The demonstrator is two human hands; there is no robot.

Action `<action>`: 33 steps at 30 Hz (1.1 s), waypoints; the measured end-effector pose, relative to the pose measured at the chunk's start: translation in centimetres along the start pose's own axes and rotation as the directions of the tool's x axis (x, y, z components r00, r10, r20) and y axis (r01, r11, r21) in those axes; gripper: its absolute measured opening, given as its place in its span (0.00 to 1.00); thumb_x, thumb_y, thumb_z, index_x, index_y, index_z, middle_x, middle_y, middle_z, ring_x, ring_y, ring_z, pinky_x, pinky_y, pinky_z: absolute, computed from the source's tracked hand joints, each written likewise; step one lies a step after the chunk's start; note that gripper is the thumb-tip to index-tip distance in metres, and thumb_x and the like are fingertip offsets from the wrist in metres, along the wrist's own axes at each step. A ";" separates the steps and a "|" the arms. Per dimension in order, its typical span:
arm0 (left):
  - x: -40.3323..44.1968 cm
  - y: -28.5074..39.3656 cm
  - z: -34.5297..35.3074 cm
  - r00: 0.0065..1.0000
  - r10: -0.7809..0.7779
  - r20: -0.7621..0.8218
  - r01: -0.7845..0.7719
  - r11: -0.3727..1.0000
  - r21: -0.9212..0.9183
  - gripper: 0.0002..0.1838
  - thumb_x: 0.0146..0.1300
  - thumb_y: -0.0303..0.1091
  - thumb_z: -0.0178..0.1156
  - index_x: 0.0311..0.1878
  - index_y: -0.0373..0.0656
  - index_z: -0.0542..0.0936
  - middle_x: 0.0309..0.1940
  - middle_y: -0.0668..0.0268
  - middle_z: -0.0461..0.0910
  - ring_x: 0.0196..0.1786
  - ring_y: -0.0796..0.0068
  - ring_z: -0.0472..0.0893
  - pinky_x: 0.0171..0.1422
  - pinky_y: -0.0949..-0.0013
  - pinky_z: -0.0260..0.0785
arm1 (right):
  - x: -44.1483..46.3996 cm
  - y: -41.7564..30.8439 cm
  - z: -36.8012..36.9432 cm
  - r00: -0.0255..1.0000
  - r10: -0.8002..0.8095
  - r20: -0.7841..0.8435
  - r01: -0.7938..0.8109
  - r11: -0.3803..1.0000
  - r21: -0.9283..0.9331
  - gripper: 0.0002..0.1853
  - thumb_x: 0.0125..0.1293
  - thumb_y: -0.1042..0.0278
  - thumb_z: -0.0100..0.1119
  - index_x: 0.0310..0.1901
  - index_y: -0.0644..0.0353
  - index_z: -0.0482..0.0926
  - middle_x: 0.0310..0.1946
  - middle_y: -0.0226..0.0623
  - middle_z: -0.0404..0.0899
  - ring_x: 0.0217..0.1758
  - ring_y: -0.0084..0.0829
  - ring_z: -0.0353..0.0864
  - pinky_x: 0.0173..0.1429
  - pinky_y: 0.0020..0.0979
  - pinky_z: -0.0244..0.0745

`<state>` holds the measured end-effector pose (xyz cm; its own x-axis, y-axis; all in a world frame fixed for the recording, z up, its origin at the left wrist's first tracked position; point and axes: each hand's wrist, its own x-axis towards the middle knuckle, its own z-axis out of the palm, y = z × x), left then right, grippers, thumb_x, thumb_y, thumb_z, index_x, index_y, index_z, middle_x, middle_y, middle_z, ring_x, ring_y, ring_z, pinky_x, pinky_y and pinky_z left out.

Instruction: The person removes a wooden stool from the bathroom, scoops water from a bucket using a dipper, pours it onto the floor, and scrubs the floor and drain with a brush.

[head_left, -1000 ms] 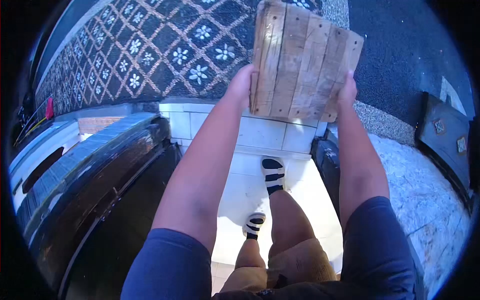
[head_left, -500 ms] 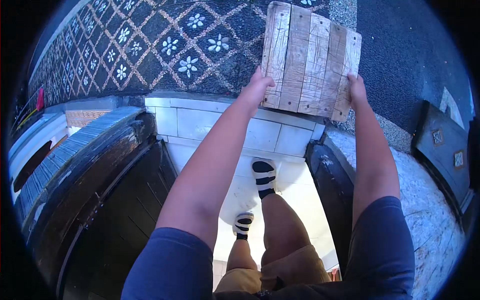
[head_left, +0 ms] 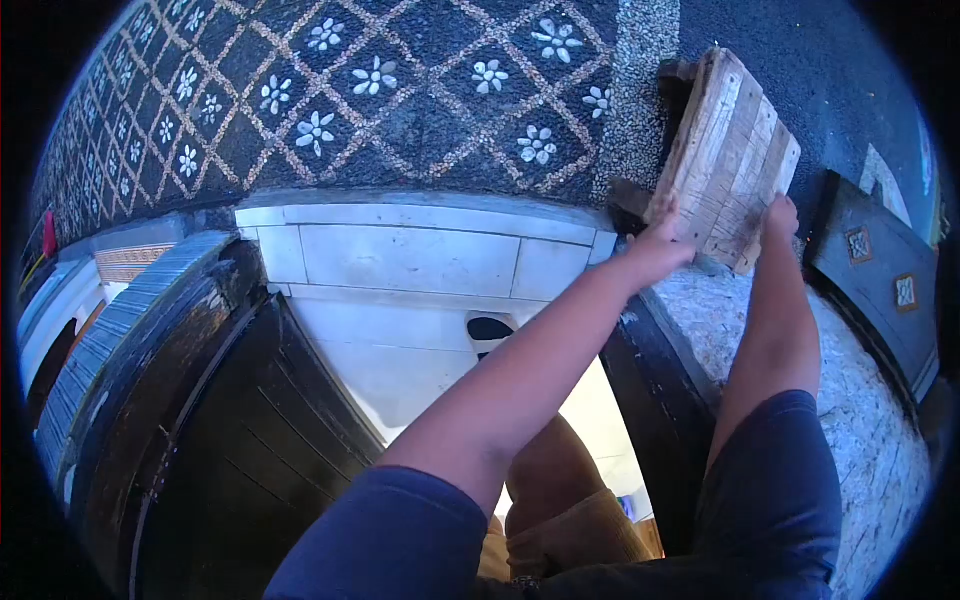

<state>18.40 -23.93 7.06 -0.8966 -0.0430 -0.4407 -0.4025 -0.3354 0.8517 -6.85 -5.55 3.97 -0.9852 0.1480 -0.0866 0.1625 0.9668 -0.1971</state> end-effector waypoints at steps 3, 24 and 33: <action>-4.6 2.1 -0.6 0.998 -0.054 0.009 0.052 0.982 0.181 0.41 0.50 0.29 0.49 0.66 0.39 0.39 0.67 0.56 0.40 0.69 0.67 0.41 0.69 0.71 0.37 | -6.7 -8.3 -0.4 0.986 -0.102 -0.134 0.112 0.991 0.074 0.23 0.55 0.53 0.48 0.50 0.57 0.72 0.47 0.52 0.70 0.52 0.45 0.69 0.56 0.40 0.61; -55.7 -1.3 1.6 0.718 -0.287 -0.635 -0.015 0.905 -0.425 0.32 0.56 0.27 0.42 0.66 0.46 0.48 0.66 0.61 0.48 0.68 0.65 0.47 0.67 0.61 0.39 | -52.1 -1.3 -14.0 0.507 -0.779 0.368 0.390 0.588 0.709 0.27 0.57 0.68 0.55 0.58 0.56 0.59 0.57 0.46 0.54 0.60 0.41 0.57 0.59 0.35 0.61; -74.7 5.0 10.6 0.889 -0.118 -0.442 0.051 0.986 -0.160 0.32 0.56 0.26 0.49 0.65 0.44 0.52 0.62 0.56 0.54 0.64 0.64 0.56 0.65 0.65 0.49 | -63.6 46.6 -43.1 0.840 0.069 0.539 -0.110 0.993 0.043 0.26 0.54 0.56 0.57 0.52 0.59 0.66 0.51 0.51 0.66 0.54 0.44 0.67 0.56 0.39 0.64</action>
<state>81.46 -12.38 47.24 -0.6686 -0.4143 -0.6176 -0.4135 -0.4831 0.7718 61.04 39.11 42.40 -0.7866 0.0793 -0.6123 0.2719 0.9349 -0.2283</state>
